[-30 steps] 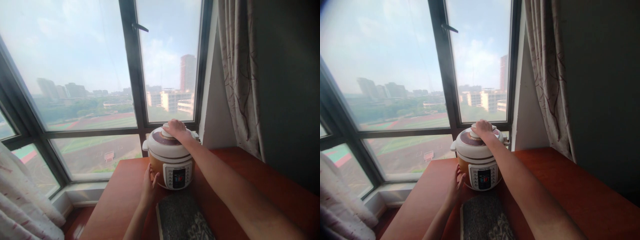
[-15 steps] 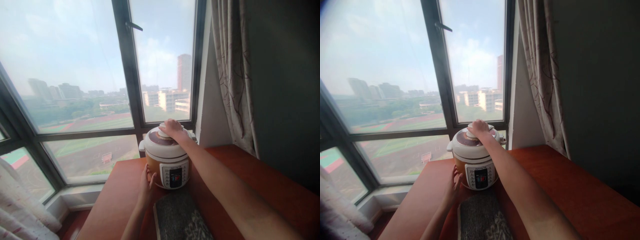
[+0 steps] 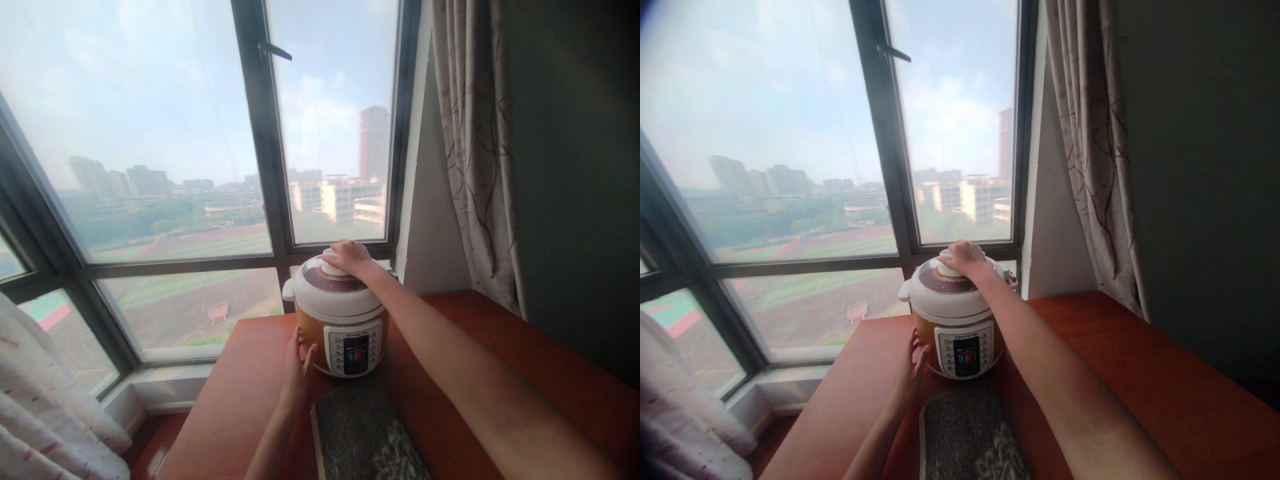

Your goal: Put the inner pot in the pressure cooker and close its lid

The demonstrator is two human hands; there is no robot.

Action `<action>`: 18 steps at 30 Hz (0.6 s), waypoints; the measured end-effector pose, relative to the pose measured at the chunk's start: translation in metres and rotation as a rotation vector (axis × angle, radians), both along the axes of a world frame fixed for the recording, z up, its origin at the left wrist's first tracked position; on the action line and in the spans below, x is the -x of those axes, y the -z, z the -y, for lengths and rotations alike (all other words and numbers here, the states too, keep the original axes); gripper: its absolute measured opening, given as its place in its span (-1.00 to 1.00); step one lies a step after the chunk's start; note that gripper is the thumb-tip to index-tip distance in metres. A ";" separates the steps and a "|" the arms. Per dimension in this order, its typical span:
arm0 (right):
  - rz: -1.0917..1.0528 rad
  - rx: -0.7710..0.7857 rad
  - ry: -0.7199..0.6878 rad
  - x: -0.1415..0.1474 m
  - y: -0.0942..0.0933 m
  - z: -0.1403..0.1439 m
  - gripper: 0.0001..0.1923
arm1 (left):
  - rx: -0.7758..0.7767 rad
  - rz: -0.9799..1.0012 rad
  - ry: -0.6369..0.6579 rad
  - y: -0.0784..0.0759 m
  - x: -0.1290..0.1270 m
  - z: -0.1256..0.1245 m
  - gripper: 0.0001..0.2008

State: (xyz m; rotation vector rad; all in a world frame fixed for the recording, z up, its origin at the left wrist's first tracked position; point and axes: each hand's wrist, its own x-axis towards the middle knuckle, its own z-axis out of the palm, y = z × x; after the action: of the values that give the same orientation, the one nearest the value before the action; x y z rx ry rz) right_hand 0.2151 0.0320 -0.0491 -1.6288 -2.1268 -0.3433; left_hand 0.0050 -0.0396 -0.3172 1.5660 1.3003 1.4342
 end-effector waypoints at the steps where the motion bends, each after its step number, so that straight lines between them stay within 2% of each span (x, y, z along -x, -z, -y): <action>1: -0.003 0.006 0.002 0.000 0.001 -0.001 -0.52 | 0.002 -0.001 0.000 0.000 0.000 0.000 -0.24; 13: -0.048 0.051 0.063 0.004 0.002 0.003 -0.53 | -0.036 0.017 -0.009 0.010 0.000 -0.004 -0.27; 18: -0.097 0.062 0.055 0.005 0.005 0.005 -0.55 | -0.038 0.038 0.019 0.008 0.001 -0.002 -0.28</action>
State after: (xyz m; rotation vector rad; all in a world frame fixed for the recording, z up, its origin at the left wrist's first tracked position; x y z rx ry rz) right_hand 0.2105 0.0271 -0.0536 -1.7061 -2.0425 -0.2135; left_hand 0.0044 -0.0381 -0.3252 1.5641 1.2393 1.4780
